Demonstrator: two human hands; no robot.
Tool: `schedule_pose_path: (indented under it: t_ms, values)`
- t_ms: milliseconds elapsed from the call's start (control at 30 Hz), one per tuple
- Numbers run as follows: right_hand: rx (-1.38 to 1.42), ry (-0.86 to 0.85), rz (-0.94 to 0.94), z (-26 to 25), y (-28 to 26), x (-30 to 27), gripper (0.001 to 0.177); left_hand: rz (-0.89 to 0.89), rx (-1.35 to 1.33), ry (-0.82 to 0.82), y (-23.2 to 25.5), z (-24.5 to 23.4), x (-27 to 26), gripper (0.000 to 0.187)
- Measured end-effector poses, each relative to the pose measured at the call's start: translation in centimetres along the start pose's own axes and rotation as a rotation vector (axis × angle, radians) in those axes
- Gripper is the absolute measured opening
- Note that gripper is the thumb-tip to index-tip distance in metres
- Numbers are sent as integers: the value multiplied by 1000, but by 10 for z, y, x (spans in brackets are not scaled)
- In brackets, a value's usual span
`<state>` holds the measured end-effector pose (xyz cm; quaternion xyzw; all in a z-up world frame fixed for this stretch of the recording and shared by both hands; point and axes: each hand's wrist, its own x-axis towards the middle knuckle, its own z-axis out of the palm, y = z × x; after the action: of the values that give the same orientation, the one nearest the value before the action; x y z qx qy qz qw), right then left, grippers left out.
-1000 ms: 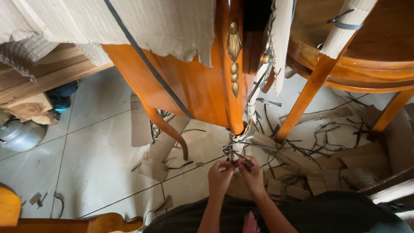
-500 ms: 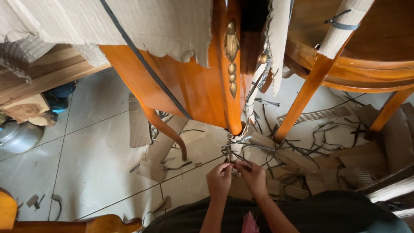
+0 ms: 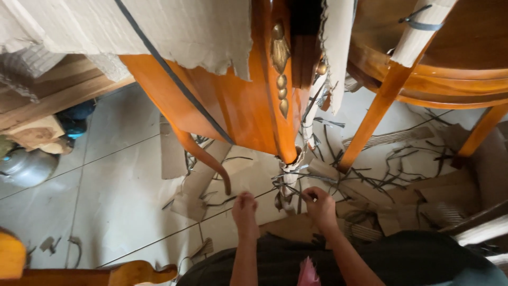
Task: Wrapping a wooden furniture leg with cardboard and securing it with wire for protection during transport.
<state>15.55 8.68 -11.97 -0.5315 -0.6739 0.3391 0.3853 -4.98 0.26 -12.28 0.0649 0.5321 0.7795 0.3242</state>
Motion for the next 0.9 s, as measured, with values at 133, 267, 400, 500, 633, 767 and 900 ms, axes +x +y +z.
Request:
schedule_pose_path:
  t_ms: [133,267,400,500,633,767,900]
  values:
    - [24,-61,82,-2,-12,-3,6,113,753,-183,-24,6,-14,21]
    - [51,-22,58,0,2,-5,12,-125,893,-329,16,43,-64,44]
    - [104,-68,65,-10,-10,-9,6,-301,657,-219,19,57,-79,24]
    - [132,-88,90,-14,-20,-12,5,-114,697,-151,8,52,-75,26]
    - [86,-100,109,-15,-26,-20,11,-155,504,-47,28,64,-99,28]
    - [94,-60,12,-5,0,-18,14,-241,117,36,-27,53,-82,32]
    - [46,-40,-116,-1,3,-13,12,-264,-44,16,-67,46,-69,30]
